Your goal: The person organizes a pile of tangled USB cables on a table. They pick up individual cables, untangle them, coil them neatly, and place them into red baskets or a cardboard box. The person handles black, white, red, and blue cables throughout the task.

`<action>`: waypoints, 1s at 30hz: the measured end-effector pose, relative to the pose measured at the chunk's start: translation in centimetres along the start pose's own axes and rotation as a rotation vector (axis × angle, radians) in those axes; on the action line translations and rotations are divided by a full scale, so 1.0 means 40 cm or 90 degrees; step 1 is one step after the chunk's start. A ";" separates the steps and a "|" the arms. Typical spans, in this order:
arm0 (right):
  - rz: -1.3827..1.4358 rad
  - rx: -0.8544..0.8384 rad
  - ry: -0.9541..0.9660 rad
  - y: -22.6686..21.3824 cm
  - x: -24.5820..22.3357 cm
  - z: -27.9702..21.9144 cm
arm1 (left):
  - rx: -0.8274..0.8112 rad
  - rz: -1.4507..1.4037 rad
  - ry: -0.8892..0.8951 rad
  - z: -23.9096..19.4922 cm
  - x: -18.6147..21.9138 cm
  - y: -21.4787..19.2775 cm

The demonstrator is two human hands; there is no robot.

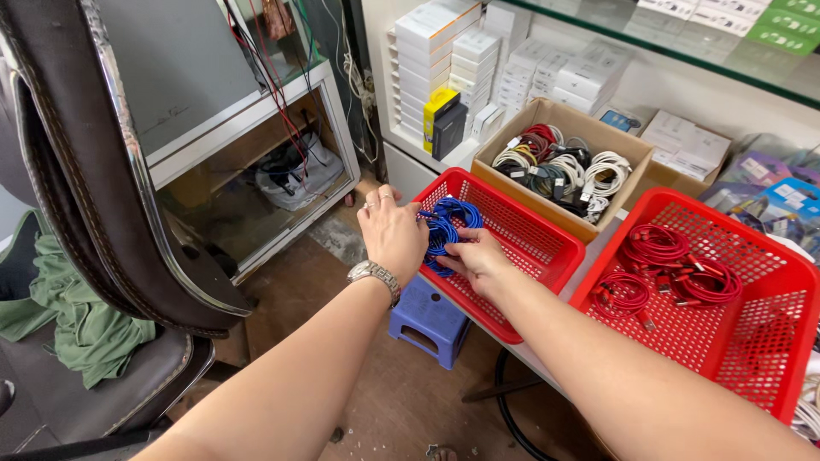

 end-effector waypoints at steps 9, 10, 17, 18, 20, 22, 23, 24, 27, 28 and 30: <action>-0.333 0.054 -0.059 -0.020 -0.063 -0.069 | 0.131 -0.080 0.138 -0.018 0.035 0.033; -0.324 0.054 -0.075 -0.034 -0.078 -0.075 | 0.134 -0.106 0.146 -0.014 0.055 0.037; -0.158 0.078 -0.166 -0.186 -0.200 -0.157 | 0.027 -0.249 0.146 0.028 0.237 0.070; -0.154 0.093 -0.174 -0.213 -0.215 -0.178 | 0.017 -0.264 0.161 0.026 0.266 0.078; -0.136 0.117 -0.189 -0.260 -0.240 -0.228 | 0.004 -0.284 0.189 0.018 0.324 0.092; -0.107 0.130 -0.202 -0.310 -0.260 -0.277 | -0.004 -0.290 0.213 0.010 0.388 0.112; -0.110 0.149 -0.200 -0.338 -0.265 -0.306 | -0.017 -0.302 0.215 0.000 0.418 0.122; -0.113 0.168 -0.198 -0.369 -0.268 -0.335 | -0.029 -0.314 0.217 -0.011 0.450 0.133; -0.086 0.199 -0.208 -0.465 -0.269 -0.401 | -0.050 -0.327 0.244 -0.048 0.549 0.170; -0.072 0.206 -0.215 -0.498 -0.266 -0.422 | -0.053 -0.330 0.256 -0.064 0.582 0.181; -0.055 0.231 -0.209 -0.570 -0.251 -0.458 | -0.076 -0.338 0.270 -0.099 0.647 0.209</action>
Point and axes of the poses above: each hand's wrist, its own z-axis towards the middle knuckle, its own y-axis out of the palm, x = y × z, the point moved 2 cm from there along z, towards the middle knuckle, and after that the axes turned 8 degrees about -z, right-handed, at the moved point
